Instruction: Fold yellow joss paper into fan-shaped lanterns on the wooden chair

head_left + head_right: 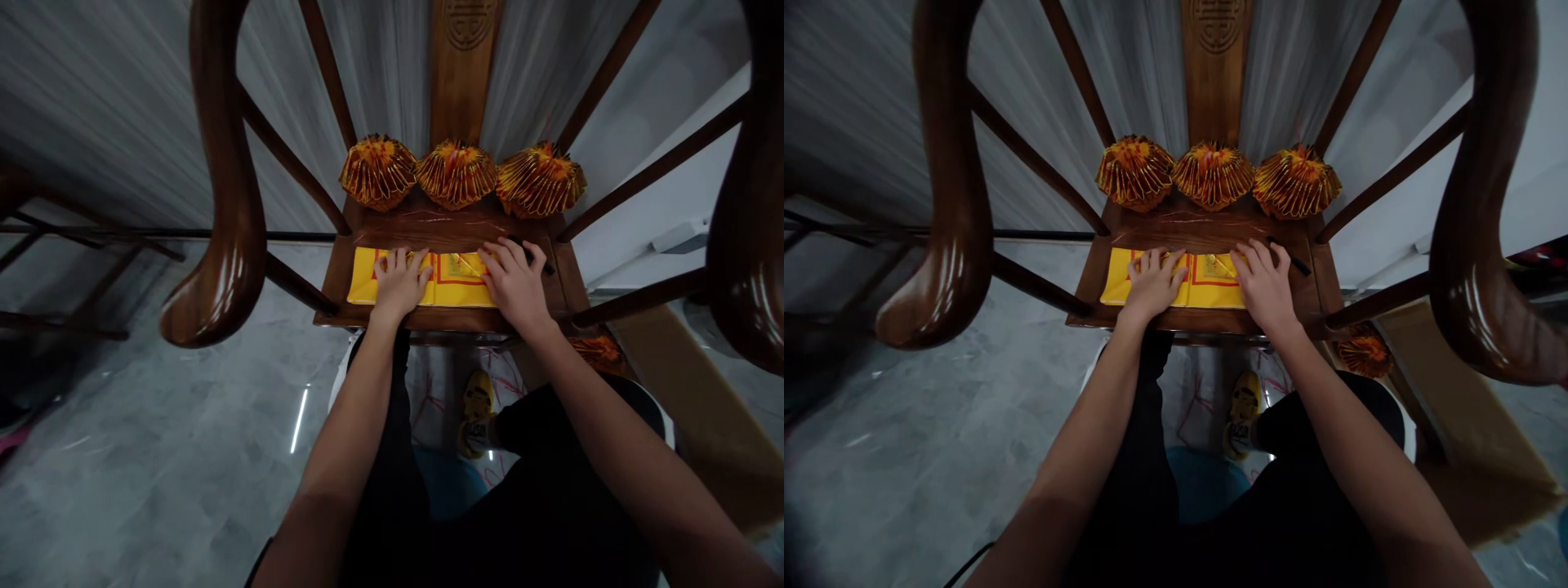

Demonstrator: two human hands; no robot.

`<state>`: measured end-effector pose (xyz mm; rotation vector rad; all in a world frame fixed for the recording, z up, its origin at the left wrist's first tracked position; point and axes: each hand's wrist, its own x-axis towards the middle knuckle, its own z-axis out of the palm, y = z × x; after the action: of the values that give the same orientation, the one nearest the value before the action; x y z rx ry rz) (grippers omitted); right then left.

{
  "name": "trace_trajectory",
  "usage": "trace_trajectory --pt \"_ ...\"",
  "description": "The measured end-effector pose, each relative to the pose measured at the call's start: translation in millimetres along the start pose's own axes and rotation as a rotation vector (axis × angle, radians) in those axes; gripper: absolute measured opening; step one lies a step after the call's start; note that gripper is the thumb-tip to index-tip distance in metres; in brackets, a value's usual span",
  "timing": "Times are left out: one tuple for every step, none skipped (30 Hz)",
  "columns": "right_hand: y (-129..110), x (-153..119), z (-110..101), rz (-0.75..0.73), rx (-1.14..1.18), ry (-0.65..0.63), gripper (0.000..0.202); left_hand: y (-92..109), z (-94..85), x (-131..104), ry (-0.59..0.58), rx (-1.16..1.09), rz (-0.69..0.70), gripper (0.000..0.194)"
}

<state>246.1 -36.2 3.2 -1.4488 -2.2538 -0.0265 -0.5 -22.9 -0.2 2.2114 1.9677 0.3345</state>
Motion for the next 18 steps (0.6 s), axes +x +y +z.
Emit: trace_trajectory --pt "-3 -2 0 0.005 0.004 0.006 0.047 2 0.9 -1 0.004 0.003 -0.008 0.056" --pt "-5 -4 1 0.018 0.012 0.017 0.046 4 1.8 -1 0.007 0.003 -0.016 0.055" --pt "-7 -6 3 0.038 0.023 0.037 0.044 6 2.6 -2 0.008 -0.001 -0.022 0.055" --pt "-9 -8 5 0.060 0.042 0.065 0.042 7 3.2 -2 0.008 -0.009 -0.026 0.055" --pt "-11 -10 7 0.080 0.071 0.101 0.041 7 3.4 -2 0.007 -0.016 -0.028 0.054" --pt "-13 -12 9 0.097 0.113 0.140 0.041 6 3.3 -2 0.008 -0.023 -0.027 0.054" --pt "-14 -13 11 0.113 0.165 0.178 0.042 5 2.8 -1 0.011 -0.029 -0.025 0.054" --pt "-14 -15 14 0.126 0.219 0.209 0.045 3 1.8 -1 0.017 -0.036 -0.021 0.053" --pt "-14 -17 15 0.130 0.267 0.220 0.047 1 0.6 0 0.025 -0.045 -0.016 0.051" --pt "-14 -20 17 0.118 0.301 0.201 0.049 -3 -0.9 2 0.033 -0.058 -0.009 0.049" --pt "-12 -23 18 0.089 0.315 0.152 0.048 -6 -2.6 3 0.039 -0.075 -0.002 0.047" --pt "-10 -26 19 0.045 0.310 0.082 0.047 -10 -4.3 5 0.044 -0.097 0.005 0.044" --pt "-7 -30 19 -0.006 0.291 0.002 0.047 -14 -5.8 7 0.046 -0.120 0.013 0.041" --pt "-4 -34 18 -0.052 0.266 -0.075 0.048 -18 -7.0 9 0.048 -0.144 0.022 0.039" --pt "0 -38 16 -0.079 0.238 -0.133 0.051 -21 -7.7 11 0.048 -0.166 0.032 0.037" --pt "3 -41 14 -0.085 0.211 -0.168 0.054 -23 -7.9 13 0.050 -0.184 0.041 0.036" --pt "7 -44 11 -0.074 0.187 -0.187 0.056 -24 -7.6 14 0.052 -0.198 0.050 0.035" --pt "11 -47 6 -0.055 0.170 -0.200 0.058 -25 -6.7 15 0.054 -0.209 0.059 0.035"
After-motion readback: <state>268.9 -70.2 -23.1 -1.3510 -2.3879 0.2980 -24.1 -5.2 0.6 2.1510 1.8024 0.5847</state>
